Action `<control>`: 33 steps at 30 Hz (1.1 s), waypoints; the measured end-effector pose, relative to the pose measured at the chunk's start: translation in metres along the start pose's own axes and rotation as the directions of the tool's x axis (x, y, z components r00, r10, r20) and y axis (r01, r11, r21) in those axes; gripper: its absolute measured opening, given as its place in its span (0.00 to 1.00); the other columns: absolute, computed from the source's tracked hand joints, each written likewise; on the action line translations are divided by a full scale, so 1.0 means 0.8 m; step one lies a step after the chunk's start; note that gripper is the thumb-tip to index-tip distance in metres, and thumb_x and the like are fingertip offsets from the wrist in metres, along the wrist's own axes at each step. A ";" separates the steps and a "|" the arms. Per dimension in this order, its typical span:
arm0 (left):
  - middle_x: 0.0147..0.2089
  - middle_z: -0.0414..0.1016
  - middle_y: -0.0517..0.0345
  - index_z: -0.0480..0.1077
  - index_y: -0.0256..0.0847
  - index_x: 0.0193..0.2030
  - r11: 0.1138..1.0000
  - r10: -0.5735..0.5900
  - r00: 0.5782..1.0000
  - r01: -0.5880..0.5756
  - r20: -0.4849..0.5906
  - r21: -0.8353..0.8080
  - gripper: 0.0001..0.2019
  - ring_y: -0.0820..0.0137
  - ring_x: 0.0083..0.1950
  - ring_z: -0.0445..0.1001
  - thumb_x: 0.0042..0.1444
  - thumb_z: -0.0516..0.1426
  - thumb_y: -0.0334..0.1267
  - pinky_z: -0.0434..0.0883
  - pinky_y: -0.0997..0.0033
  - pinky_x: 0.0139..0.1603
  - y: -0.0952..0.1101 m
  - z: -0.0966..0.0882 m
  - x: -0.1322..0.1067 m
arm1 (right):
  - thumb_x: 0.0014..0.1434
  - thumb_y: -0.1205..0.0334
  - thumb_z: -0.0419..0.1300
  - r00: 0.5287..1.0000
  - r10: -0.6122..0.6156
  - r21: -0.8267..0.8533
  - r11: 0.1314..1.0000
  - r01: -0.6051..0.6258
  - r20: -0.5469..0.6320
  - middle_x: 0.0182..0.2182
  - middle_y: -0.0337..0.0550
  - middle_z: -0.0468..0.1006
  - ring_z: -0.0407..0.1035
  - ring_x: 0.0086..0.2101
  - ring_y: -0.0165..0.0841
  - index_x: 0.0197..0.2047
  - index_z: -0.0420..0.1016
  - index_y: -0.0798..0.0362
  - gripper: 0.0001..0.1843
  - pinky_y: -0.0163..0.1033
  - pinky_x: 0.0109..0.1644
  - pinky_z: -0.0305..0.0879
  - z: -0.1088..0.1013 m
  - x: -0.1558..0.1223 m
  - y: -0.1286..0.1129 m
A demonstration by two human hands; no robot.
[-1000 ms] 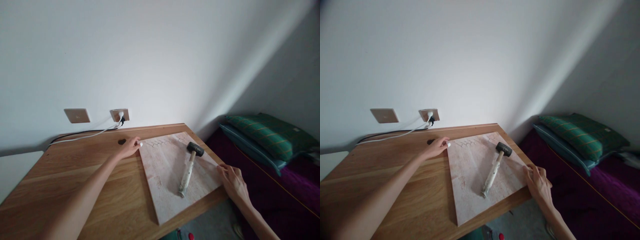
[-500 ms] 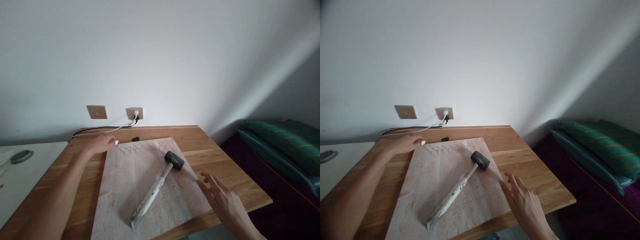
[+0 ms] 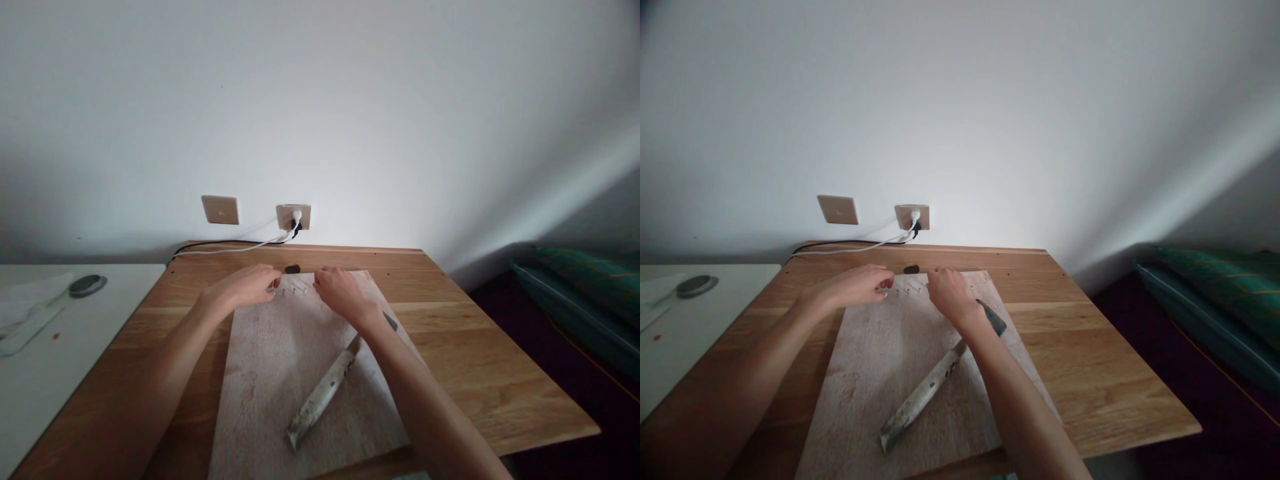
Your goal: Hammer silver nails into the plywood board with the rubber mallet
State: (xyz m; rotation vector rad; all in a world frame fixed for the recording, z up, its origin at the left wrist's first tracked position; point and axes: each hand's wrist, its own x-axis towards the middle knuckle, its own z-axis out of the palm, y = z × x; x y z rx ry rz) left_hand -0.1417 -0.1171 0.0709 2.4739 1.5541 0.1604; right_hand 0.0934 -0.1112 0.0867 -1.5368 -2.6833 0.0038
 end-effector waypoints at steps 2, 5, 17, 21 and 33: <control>0.39 0.81 0.54 0.75 0.44 0.34 1.000 -0.002 1.000 0.002 -0.001 -0.007 0.09 0.58 0.42 0.80 0.49 0.57 0.26 0.69 0.65 0.41 -0.002 0.002 0.000 | 0.73 0.65 0.58 0.999 -0.022 -0.001 1.000 0.022 0.026 0.48 0.58 0.87 0.83 0.48 0.47 0.47 0.85 0.59 0.13 0.41 0.49 0.74 0.011 0.008 -0.004; 0.37 0.81 0.55 0.74 0.44 0.31 0.999 0.006 1.000 -0.007 -0.023 -0.032 0.09 0.58 0.41 0.80 0.49 0.58 0.25 0.69 0.65 0.41 -0.003 0.004 0.000 | 0.74 0.61 0.60 0.998 -0.042 0.004 0.999 0.042 0.051 0.47 0.57 0.88 0.83 0.49 0.47 0.47 0.85 0.58 0.13 0.41 0.50 0.74 0.018 0.011 -0.008; 0.38 0.84 0.54 0.78 0.44 0.32 1.000 0.009 1.000 -0.009 -0.001 0.024 0.12 0.59 0.40 0.81 0.51 0.58 0.23 0.69 0.65 0.39 0.001 0.009 0.001 | 0.73 0.64 0.58 0.998 -0.043 0.054 0.998 0.041 0.038 0.43 0.55 0.89 0.83 0.45 0.43 0.45 0.86 0.57 0.14 0.38 0.48 0.72 0.030 0.015 -0.007; 0.35 0.83 0.54 0.78 0.44 0.32 0.999 -0.017 1.000 0.016 0.015 0.044 0.08 0.59 0.37 0.80 0.52 0.59 0.26 0.67 0.65 0.36 0.004 0.004 0.001 | 0.71 0.65 0.58 0.999 -0.044 0.075 0.996 0.043 0.014 0.43 0.54 0.89 0.83 0.45 0.42 0.45 0.86 0.57 0.13 0.37 0.49 0.71 0.035 0.016 -0.004; 0.32 0.82 0.55 0.78 0.41 0.31 0.998 -0.050 0.999 0.050 0.000 0.046 0.05 0.63 0.34 0.77 0.55 0.60 0.30 0.62 0.67 0.34 0.007 -0.007 -0.002 | 0.67 0.71 0.60 0.994 -0.092 0.124 0.987 0.098 -0.054 0.42 0.54 0.88 0.81 0.43 0.40 0.44 0.88 0.57 0.12 0.37 0.49 0.68 0.046 0.017 0.001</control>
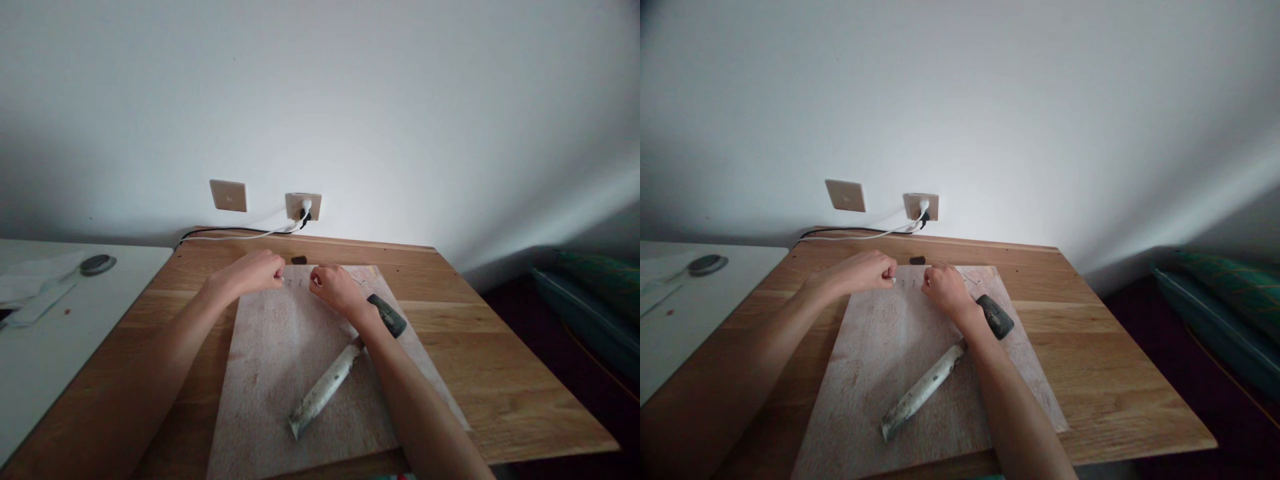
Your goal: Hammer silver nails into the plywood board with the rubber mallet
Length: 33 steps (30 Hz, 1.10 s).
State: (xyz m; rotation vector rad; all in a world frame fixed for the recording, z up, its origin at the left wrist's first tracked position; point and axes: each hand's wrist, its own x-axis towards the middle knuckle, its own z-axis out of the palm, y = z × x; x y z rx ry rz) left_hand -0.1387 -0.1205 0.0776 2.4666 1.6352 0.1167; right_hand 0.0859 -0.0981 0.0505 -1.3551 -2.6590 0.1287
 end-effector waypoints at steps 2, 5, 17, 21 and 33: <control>0.31 0.81 0.56 0.77 0.40 0.32 0.999 0.019 0.999 -0.021 -0.036 -0.045 0.04 0.65 0.34 0.77 0.55 0.60 0.30 0.61 0.68 0.34 -0.002 -0.001 0.000 | 0.66 0.71 0.61 1.000 -0.015 0.012 1.000 0.015 -0.013 0.42 0.54 0.88 0.80 0.43 0.40 0.44 0.87 0.58 0.11 0.37 0.49 0.68 0.002 0.000 0.002; 0.31 0.80 0.59 0.77 0.41 0.33 0.988 0.053 0.997 -0.060 -0.049 -0.145 0.05 0.67 0.33 0.76 0.57 0.60 0.30 0.63 0.69 0.35 -0.002 0.001 0.002 | 0.65 0.73 0.62 0.999 -0.042 0.034 0.999 0.043 -0.033 0.41 0.53 0.87 0.80 0.43 0.40 0.44 0.87 0.58 0.11 0.37 0.50 0.68 0.004 0.001 0.004; 0.32 0.78 0.62 0.79 0.42 0.40 0.943 0.157 0.988 -0.147 0.008 -0.298 0.08 0.69 0.33 0.75 0.58 0.59 0.30 0.63 0.71 0.35 0.011 0.021 0.011 | 0.63 0.76 0.63 0.984 -0.106 0.116 0.986 0.123 -0.141 0.42 0.54 0.84 0.77 0.46 0.43 0.45 0.87 0.56 0.12 0.42 0.53 0.69 0.021 0.002 0.017; 0.41 0.79 0.57 0.77 0.41 0.44 0.966 0.145 0.979 -0.171 -0.141 -0.195 0.09 0.65 0.40 0.77 0.57 0.59 0.30 0.66 0.70 0.40 0.004 0.025 0.015 | 0.62 0.77 0.62 0.976 -0.128 0.147 0.977 0.154 -0.176 0.40 0.52 0.84 0.76 0.46 0.44 0.42 0.86 0.54 0.12 0.45 0.55 0.69 0.025 0.003 0.020; 0.40 0.83 0.54 0.79 0.40 0.40 0.973 0.168 0.980 -0.182 -0.105 -0.142 0.11 0.64 0.40 0.79 0.54 0.60 0.23 0.68 0.70 0.41 0.009 0.026 0.015 | 0.59 0.75 0.61 0.962 -0.227 0.296 0.918 0.264 -0.153 0.33 0.43 0.84 0.75 0.33 0.34 0.37 0.83 0.55 0.11 0.36 0.42 0.67 0.023 -0.002 0.017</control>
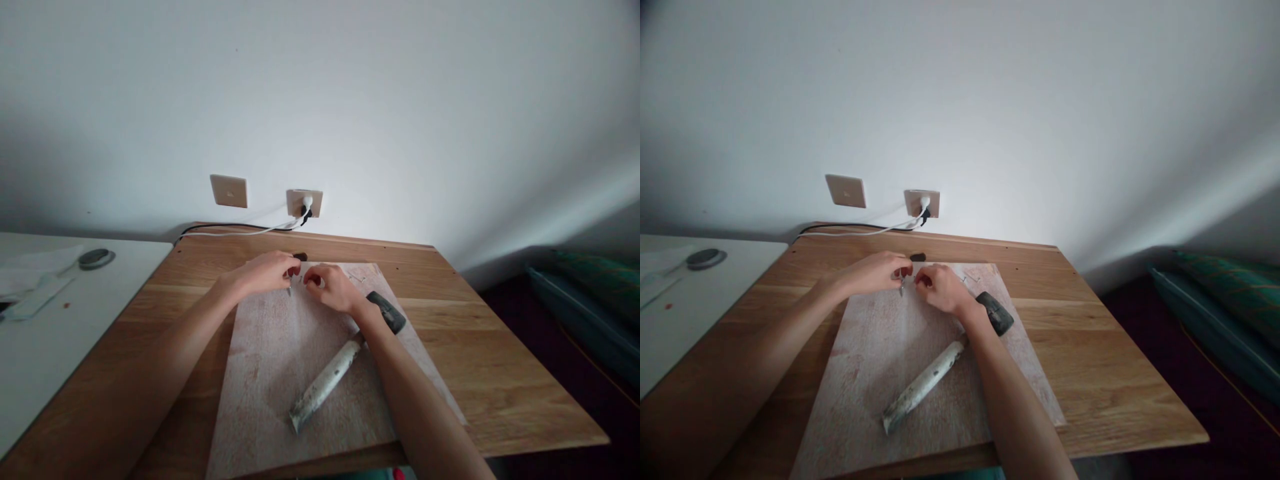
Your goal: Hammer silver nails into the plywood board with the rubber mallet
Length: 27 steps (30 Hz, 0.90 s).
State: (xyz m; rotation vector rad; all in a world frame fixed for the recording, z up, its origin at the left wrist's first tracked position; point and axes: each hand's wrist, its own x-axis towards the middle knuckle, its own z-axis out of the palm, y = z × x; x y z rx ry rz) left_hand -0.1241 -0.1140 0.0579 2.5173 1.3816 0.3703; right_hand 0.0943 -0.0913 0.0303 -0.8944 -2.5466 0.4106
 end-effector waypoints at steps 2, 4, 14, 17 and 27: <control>0.40 0.84 0.54 0.79 0.40 0.40 1.000 -0.010 1.000 0.010 0.001 0.011 0.11 0.64 0.40 0.80 0.54 0.60 0.23 0.68 0.70 0.40 0.000 0.000 0.000 | 0.58 0.75 0.61 0.999 -0.017 0.019 1.000 0.016 0.041 0.28 0.39 0.82 0.74 0.29 0.31 0.33 0.83 0.54 0.11 0.34 0.38 0.64 0.001 -0.002 -0.001; 0.39 0.84 0.55 0.79 0.41 0.39 0.999 -0.028 1.000 0.028 0.003 0.030 0.11 0.63 0.40 0.80 0.54 0.59 0.23 0.68 0.70 0.40 0.000 0.002 0.000 | 0.58 0.75 0.61 0.998 -0.024 0.023 0.999 0.022 0.055 0.24 0.37 0.80 0.72 0.26 0.30 0.31 0.83 0.54 0.11 0.34 0.35 0.62 0.001 -0.002 -0.002; 0.32 0.81 0.55 0.78 0.40 0.33 0.999 -0.013 1.000 0.013 -0.006 0.043 0.07 0.65 0.34 0.77 0.57 0.59 0.28 0.63 0.69 0.35 -0.006 0.007 0.003 | 0.67 0.69 0.63 0.993 -0.004 -0.091 0.996 -0.006 -0.118 0.37 0.46 0.81 0.74 0.39 0.38 0.47 0.83 0.55 0.08 0.41 0.48 0.68 0.009 0.002 0.005; 0.32 0.80 0.54 0.79 0.40 0.34 0.999 -0.026 0.999 0.027 -0.027 0.027 0.07 0.65 0.33 0.76 0.59 0.58 0.30 0.62 0.69 0.35 -0.010 0.012 0.005 | 0.67 0.66 0.68 0.995 -0.030 -0.133 0.991 0.017 -0.097 0.42 0.50 0.80 0.73 0.45 0.42 0.49 0.83 0.54 0.08 0.45 0.52 0.70 0.016 0.001 0.007; 0.33 0.81 0.59 0.77 0.39 0.34 0.973 0.002 1.000 0.000 0.011 -0.231 0.04 0.69 0.34 0.77 0.58 0.60 0.30 0.65 0.72 0.37 0.001 -0.013 -0.002 | 0.71 0.66 0.65 0.999 -0.049 -0.224 0.974 0.042 -0.024 0.41 0.51 0.78 0.70 0.47 0.44 0.44 0.84 0.54 0.05 0.46 0.53 0.68 0.021 0.009 0.007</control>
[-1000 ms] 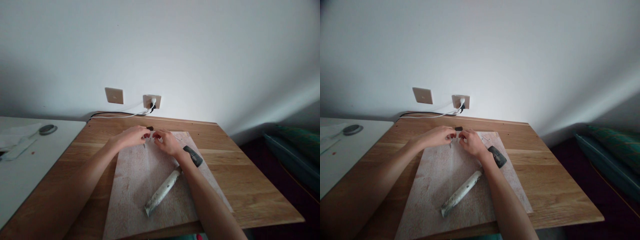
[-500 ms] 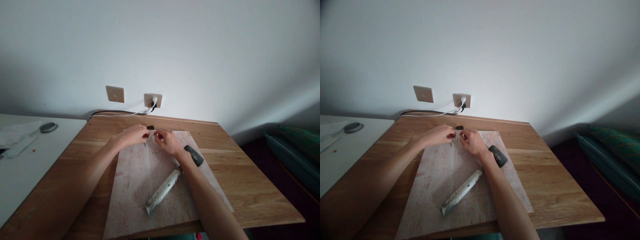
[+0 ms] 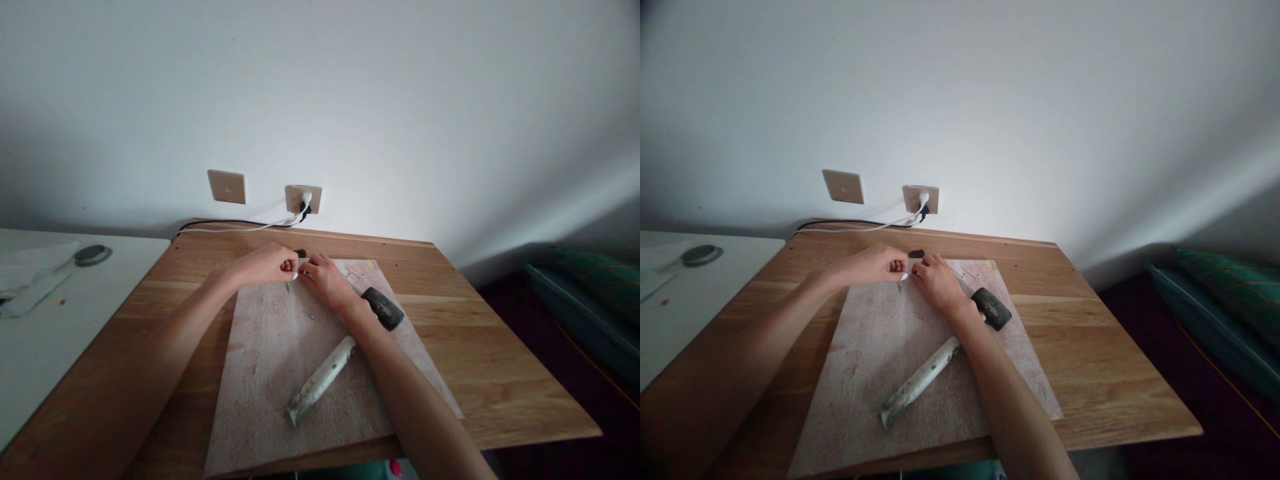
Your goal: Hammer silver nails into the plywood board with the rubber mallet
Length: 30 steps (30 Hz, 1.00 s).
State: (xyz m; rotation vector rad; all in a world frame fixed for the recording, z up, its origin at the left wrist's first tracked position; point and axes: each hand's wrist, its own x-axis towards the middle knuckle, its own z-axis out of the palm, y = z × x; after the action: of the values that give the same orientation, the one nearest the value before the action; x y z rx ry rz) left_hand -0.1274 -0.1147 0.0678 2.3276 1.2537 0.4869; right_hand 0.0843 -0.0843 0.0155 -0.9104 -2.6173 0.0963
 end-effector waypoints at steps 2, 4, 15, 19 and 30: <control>0.32 0.81 0.61 0.79 0.40 0.34 0.997 0.032 0.990 -0.022 0.139 -0.074 0.04 0.70 0.33 0.77 0.56 0.61 0.30 0.66 0.73 0.37 0.012 -0.004 -0.003 | 0.72 0.67 0.64 1.000 -0.006 -0.006 1.000 0.006 0.009 0.41 0.51 0.78 0.70 0.47 0.43 0.43 0.84 0.54 0.06 0.45 0.53 0.68 0.000 0.002 -0.001; 0.31 0.80 0.62 0.79 0.41 0.33 0.992 0.054 0.966 -0.023 0.253 -0.122 0.04 0.71 0.32 0.77 0.54 0.63 0.29 0.66 0.73 0.36 0.020 -0.002 -0.005 | 0.72 0.69 0.63 1.000 -0.015 -0.006 1.000 0.015 0.016 0.40 0.51 0.79 0.69 0.46 0.43 0.42 0.84 0.54 0.07 0.44 0.52 0.67 -0.001 0.002 -0.002; 0.30 0.77 0.61 0.77 0.40 0.38 0.981 0.029 0.958 0.028 0.285 -0.192 0.10 0.71 0.32 0.73 0.60 0.62 0.46 0.64 0.73 0.33 0.022 -0.020 -0.011 | 0.72 0.73 0.59 0.999 -0.043 0.026 0.999 0.043 0.006 0.43 0.52 0.80 0.69 0.46 0.43 0.47 0.84 0.54 0.12 0.44 0.52 0.66 0.004 -0.002 0.000; 0.31 0.76 0.61 0.76 0.40 0.37 0.992 -0.003 0.990 0.020 0.140 -0.123 0.10 0.71 0.33 0.71 0.61 0.59 0.44 0.63 0.72 0.35 0.017 -0.029 -0.013 | 0.71 0.76 0.57 0.999 -0.052 0.050 0.997 0.052 -0.002 0.43 0.50 0.80 0.69 0.46 0.42 0.49 0.83 0.53 0.15 0.44 0.54 0.66 0.005 -0.003 0.001; 0.41 0.83 0.55 0.76 0.41 0.44 0.996 -0.083 0.993 0.085 0.084 -0.018 0.10 0.66 0.41 0.79 0.61 0.56 0.39 0.70 0.71 0.42 -0.003 -0.021 -0.014 | 0.66 0.77 0.60 0.998 -0.065 0.114 0.991 0.067 -0.017 0.44 0.50 0.81 0.71 0.48 0.42 0.47 0.83 0.53 0.13 0.45 0.56 0.67 -0.001 -0.003 -0.001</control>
State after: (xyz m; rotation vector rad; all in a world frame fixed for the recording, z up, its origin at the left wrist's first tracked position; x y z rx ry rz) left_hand -0.1435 -0.1196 0.0799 2.2429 1.2940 0.3697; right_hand 0.0862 -0.0864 0.0159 -0.7819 -2.5968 0.2202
